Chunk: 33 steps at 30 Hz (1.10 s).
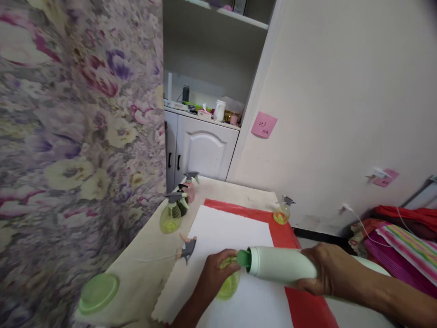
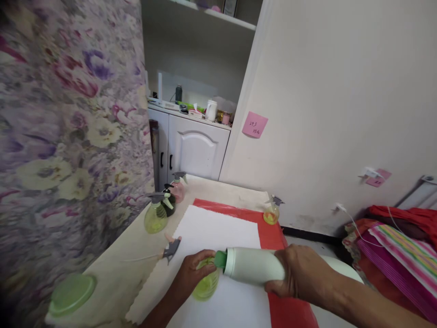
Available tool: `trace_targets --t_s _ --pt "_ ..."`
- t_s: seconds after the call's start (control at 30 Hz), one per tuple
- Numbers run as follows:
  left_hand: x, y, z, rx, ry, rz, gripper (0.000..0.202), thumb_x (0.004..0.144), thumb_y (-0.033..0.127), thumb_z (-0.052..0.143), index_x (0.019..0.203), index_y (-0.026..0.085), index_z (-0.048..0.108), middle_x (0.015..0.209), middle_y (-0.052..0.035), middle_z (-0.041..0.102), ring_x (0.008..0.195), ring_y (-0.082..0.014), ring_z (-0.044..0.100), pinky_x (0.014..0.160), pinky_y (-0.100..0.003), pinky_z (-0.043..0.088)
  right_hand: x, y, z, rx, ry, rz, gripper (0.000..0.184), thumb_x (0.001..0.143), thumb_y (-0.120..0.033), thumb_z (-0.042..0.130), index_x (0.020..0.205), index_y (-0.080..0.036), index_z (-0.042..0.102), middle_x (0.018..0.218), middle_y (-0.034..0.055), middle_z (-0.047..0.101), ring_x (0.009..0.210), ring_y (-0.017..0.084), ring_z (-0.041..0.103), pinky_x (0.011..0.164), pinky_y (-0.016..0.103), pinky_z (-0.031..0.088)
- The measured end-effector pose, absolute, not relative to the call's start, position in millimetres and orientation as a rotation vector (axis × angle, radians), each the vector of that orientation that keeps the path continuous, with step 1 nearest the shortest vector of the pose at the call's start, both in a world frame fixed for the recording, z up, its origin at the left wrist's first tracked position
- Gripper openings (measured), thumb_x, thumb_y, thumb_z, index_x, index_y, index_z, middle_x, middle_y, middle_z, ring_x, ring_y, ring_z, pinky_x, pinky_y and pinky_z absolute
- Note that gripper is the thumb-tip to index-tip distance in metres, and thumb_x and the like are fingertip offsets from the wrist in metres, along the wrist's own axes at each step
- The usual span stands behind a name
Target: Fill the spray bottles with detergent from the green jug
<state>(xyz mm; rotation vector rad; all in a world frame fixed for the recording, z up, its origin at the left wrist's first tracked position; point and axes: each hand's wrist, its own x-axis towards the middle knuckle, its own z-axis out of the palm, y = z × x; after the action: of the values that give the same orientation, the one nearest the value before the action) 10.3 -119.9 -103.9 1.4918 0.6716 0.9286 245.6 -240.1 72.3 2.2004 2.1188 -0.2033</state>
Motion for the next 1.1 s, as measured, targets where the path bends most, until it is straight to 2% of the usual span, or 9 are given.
trace_targets --t_s 0.53,1.1 --pt "9.3 -120.6 -100.9 1.497 0.685 0.927 0.019 0.072 0.021 0.067 0.090 0.020 0.073 0.088 -0.0021 0.076 0.087 -0.0226 0.066 0.082 -0.029 0.047 244.2 -239.7 73.4 2.179 2.122 -0.237 0.029 0.066 -0.049 0.066 0.075 -0.021 0.072 0.066 0.0062 0.073 0.058 0.023 0.067 0.050 0.026 0.037" --pt "9.5 -119.8 -100.5 1.499 0.663 0.924 0.021 0.072 0.021 0.066 0.091 0.019 0.073 0.089 -0.0022 0.076 0.088 -0.0225 0.065 0.081 -0.028 0.047 242.3 -240.1 74.5 2.169 2.142 -0.198 0.032 0.067 -0.053 0.065 0.073 -0.022 0.071 0.064 0.0049 0.072 0.055 0.021 0.065 0.049 0.026 0.034"
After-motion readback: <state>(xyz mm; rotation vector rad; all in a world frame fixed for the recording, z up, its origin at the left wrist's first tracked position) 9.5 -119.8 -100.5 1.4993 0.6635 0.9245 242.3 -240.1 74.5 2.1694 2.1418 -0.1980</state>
